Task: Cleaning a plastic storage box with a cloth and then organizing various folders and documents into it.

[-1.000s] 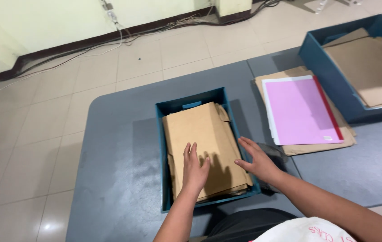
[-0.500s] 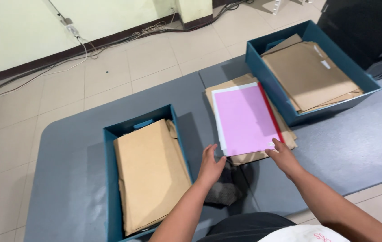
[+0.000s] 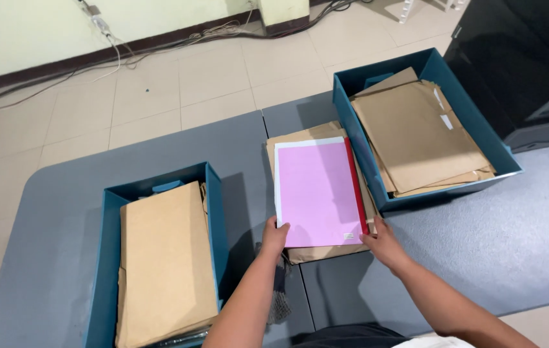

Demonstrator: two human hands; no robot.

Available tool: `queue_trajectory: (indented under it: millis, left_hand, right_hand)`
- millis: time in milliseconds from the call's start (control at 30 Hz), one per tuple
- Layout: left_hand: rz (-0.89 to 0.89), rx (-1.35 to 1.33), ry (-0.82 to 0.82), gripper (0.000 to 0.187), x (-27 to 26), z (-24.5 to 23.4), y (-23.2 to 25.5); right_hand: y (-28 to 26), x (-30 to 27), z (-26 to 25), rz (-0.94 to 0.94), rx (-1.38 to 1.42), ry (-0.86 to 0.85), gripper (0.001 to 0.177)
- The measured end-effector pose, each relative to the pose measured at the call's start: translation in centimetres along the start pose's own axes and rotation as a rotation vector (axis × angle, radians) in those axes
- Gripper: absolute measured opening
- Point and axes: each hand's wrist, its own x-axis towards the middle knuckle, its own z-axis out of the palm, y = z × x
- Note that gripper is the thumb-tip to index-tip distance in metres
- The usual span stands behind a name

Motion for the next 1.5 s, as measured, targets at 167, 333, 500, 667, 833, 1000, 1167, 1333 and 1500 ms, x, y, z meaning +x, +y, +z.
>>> queue_trajectory:
  millis: [167, 333, 500, 667, 833, 1000, 1167, 1333, 1500]
  left_hand:
    - [-0.075, -0.020, 0.005, 0.064, -2.8, -1.2, 3.0]
    - [-0.199, -0.151, -0.139, 0.056, -2.4, -1.2, 2.0]
    - [0.237, 0.131, -0.192, 0.045, -7.5, -1.7, 6.4]
    - [0.486, 0.252, -0.121, 0.042, -12.8, -7.1, 12.1]
    - [0.571, 0.124, -0.029, 0.042, -14.5, -16.7, 12.6]
    - [0.477, 0.056, 0.116, 0.044, -17.3, -27.5, 11.5]
    - [0.407, 0.232, 0.239, 0.044, -20.4, -36.0, 9.6]
    - [0.291, 0.451, 0.322, 0.044, -21.5, -41.0, 5.4]
    - [0.080, 0.729, 0.289, 0.090, -21.2, -43.0, 3.0]
  right_hand:
    - [-3.0, -0.3, -0.5, 0.020, 0.088, -0.093, 0.087]
    - [-5.0, -1.2, -0.8, 0.285, 0.255, -0.280, 0.074]
    - [-4.1, -0.9, 1.7, 0.159, 0.354, -0.303, 0.047]
    - [-8.1, -3.2, 4.3, 0.080, 0.428, -0.238, 0.044]
    - [-14.7, -6.8, 8.9, -0.039, 0.475, -0.157, 0.045]
    - [-19.8, -9.9, 17.0, -0.228, 0.464, -0.188, 0.043]
    - [-25.4, -13.9, 24.6, -0.393, 0.413, -0.325, 0.069]
    - [-28.1, -17.5, 29.9, -0.510, 0.333, -0.390, 0.087]
    - [-32.9, -22.1, 29.9, -0.317, -0.502, -0.263, 0.069]
